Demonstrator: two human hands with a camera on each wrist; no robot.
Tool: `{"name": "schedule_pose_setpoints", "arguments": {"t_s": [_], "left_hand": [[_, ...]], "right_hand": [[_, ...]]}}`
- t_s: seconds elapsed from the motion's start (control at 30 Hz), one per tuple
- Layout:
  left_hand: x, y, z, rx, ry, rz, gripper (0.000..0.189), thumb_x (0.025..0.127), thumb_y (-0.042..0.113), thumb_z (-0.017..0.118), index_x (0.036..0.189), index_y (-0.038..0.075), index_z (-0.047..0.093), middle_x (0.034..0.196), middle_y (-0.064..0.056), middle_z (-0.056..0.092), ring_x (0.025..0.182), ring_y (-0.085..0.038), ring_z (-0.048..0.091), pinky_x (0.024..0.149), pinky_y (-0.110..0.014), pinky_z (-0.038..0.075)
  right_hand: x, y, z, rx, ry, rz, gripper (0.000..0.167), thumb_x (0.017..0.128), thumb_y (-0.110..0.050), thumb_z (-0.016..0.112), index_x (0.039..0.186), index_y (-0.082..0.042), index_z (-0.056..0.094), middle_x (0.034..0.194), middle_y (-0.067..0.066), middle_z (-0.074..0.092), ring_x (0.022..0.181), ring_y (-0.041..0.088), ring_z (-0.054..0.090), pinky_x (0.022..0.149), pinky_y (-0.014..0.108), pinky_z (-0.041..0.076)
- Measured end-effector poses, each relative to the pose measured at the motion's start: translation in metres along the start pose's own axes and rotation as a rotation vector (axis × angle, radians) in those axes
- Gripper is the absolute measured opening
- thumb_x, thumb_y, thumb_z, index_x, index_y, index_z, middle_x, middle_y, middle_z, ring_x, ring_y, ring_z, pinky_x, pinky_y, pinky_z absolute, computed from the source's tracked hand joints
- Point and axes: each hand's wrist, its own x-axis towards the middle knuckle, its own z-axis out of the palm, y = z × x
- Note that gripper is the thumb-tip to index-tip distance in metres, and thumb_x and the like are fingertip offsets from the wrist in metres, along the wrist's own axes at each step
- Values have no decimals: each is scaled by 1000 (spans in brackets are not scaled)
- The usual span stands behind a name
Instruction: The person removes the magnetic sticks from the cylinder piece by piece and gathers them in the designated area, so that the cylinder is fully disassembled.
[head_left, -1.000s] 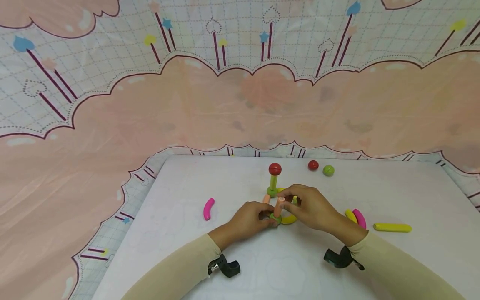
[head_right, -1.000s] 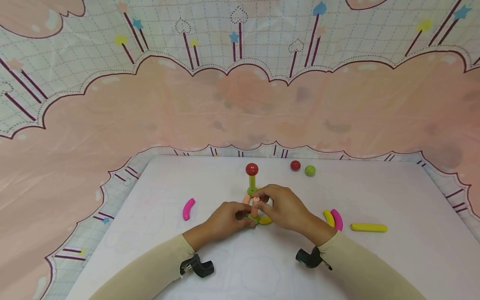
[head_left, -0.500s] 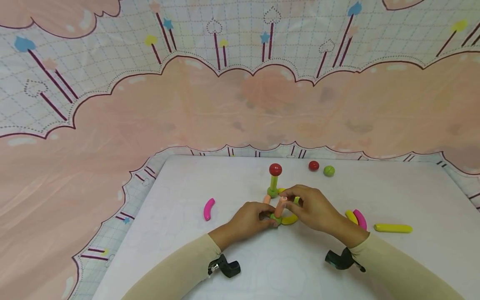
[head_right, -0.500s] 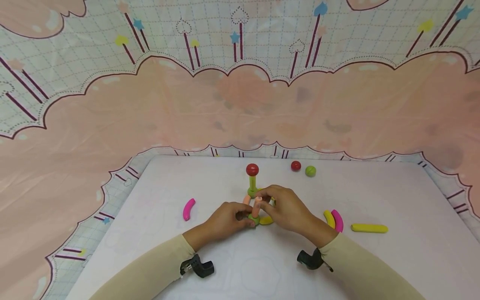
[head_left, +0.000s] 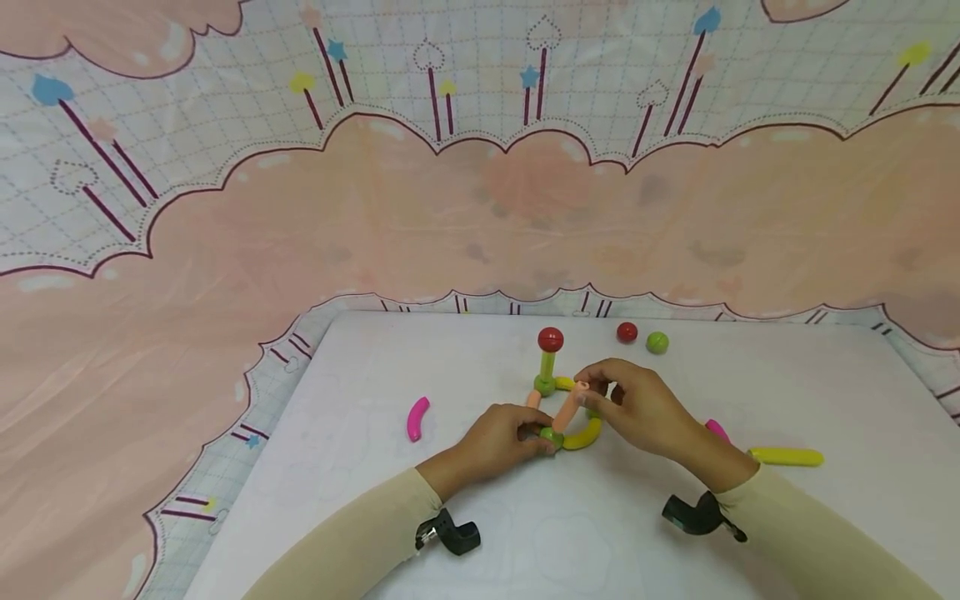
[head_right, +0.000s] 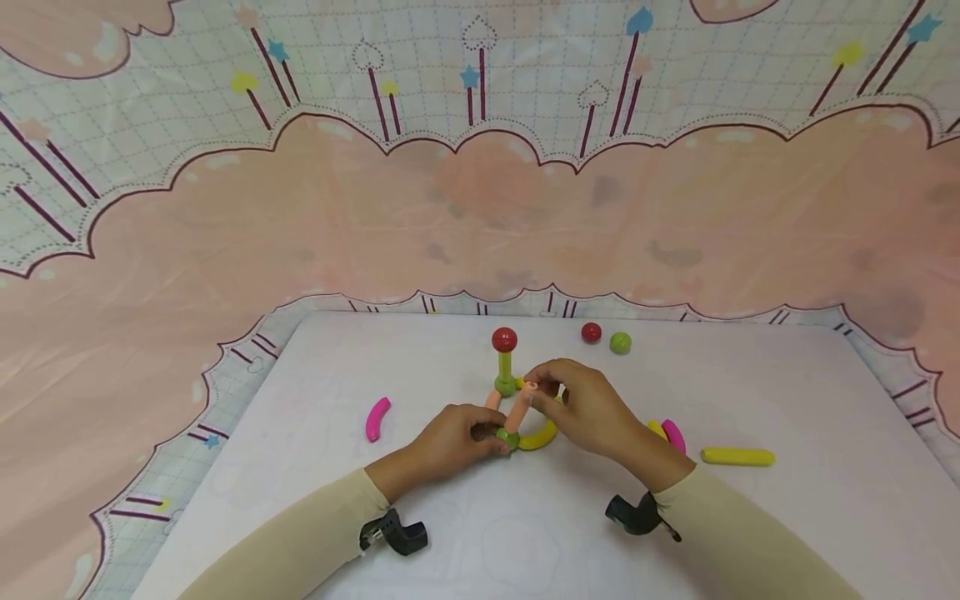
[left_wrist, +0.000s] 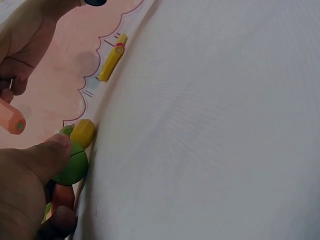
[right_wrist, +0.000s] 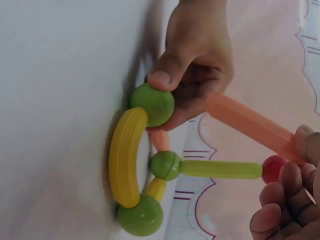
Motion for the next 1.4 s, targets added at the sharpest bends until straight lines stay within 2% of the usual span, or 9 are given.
{"name": "schedule_pose_setpoints", "arguments": {"t_s": [0.1, 0.27, 0.7, 0.9, 1.13, 1.4], "left_hand": [[0, 1, 0, 1, -4, -8, 33, 89, 29, 82, 120, 18, 76, 96, 17, 71, 86, 1, 61, 75, -20, 51], [1, 0, -1, -4, -9, -18, 34, 89, 29, 82, 121, 18, 76, 98, 17, 71, 85, 1, 60, 74, -20, 50], [-1, 1, 0, 3, -1, 10, 33, 89, 26, 82, 120, 16, 76, 98, 16, 72, 75, 0, 55, 67, -19, 48], [-1, 0, 0, -1, 3, 8, 34, 88, 27, 83, 120, 17, 76, 96, 17, 71, 76, 0, 56, 67, -19, 48], [0, -1, 1, 1, 8, 2, 34, 87, 28, 84, 119, 17, 77, 95, 18, 71, 78, 0, 57, 68, -20, 49], [0, 0, 2, -4, 15, -3, 33, 87, 27, 84, 118, 17, 77, 95, 17, 71, 81, -3, 59, 70, -19, 49]], "right_hand": [[-2, 4, -1, -4, -7, 23, 20, 93, -17, 78, 110, -11, 70, 87, -5, 59, 79, 17, 55, 66, 25, 51], [-5, 11, -5, -8, -2, 17, 19, 95, -18, 76, 110, -12, 68, 87, -6, 60, 78, 16, 57, 65, 26, 52], [-16, 21, -20, -17, -23, 51, 18, 89, -5, 77, 102, -10, 65, 86, -3, 63, 78, 18, 57, 64, 26, 52], [-20, 29, -26, -59, -15, 52, 19, 89, -8, 79, 103, -15, 68, 87, -6, 64, 78, 16, 58, 62, 26, 51], [-25, 36, -33, -79, -25, 73, 21, 88, -8, 80, 105, -14, 70, 87, -8, 67, 81, 18, 59, 60, 26, 51], [-31, 44, -42, -121, -29, 125, 20, 91, -14, 80, 109, -16, 72, 89, -11, 69, 83, 17, 61, 66, 28, 50]]}}
